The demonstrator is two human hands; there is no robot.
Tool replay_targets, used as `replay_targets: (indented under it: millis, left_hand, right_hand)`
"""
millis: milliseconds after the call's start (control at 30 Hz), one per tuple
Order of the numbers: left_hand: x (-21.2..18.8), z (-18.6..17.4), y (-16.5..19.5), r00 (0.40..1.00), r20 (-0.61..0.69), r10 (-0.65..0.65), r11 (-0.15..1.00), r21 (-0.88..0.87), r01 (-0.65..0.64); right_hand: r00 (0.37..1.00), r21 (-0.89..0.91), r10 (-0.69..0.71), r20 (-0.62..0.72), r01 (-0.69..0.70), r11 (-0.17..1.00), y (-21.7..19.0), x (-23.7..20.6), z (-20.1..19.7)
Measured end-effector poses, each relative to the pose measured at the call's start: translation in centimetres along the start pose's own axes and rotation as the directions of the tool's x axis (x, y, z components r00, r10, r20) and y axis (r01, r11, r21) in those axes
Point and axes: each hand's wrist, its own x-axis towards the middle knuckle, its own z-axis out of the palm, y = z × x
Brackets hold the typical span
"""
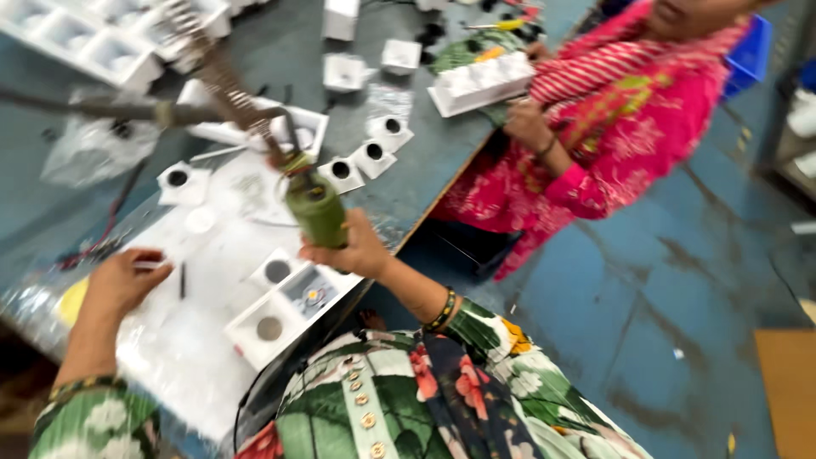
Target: The person sits at a factory workbench assembling white plastic fixture housings. They pick up a soldering iron and solder wires onto small components fitted into the housings, then place the finished housings into white foam trays and pick up new housings to repeat the work.
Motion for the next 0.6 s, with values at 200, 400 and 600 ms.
replay_targets:
  millis: [200,400,600]
  left_hand:
    - [1.6,0.6,-2.0,0.998,-0.008,-0.069,0.996,-0.063,0.069]
    - [2.9,1.9,-1.7,0.972,0.127,-0.198,0.715,-0.659,0.232]
    - [3.5,2.4,-2.3,0.948,0.206,-0.242,0.435,-0.850,0.296]
  right_hand:
    - [1.000,0.070,-0.014,-0.018,0.015,0.997,-0.6,0.3,1.8]
    - [0.999,0.038,0.017,-0.034,-0.016,0.999,-0.7,0.4,2.0]
    - [0.999,0.000,-0.009,-0.040,0.009,1.000,-1.2,0.7,2.6]
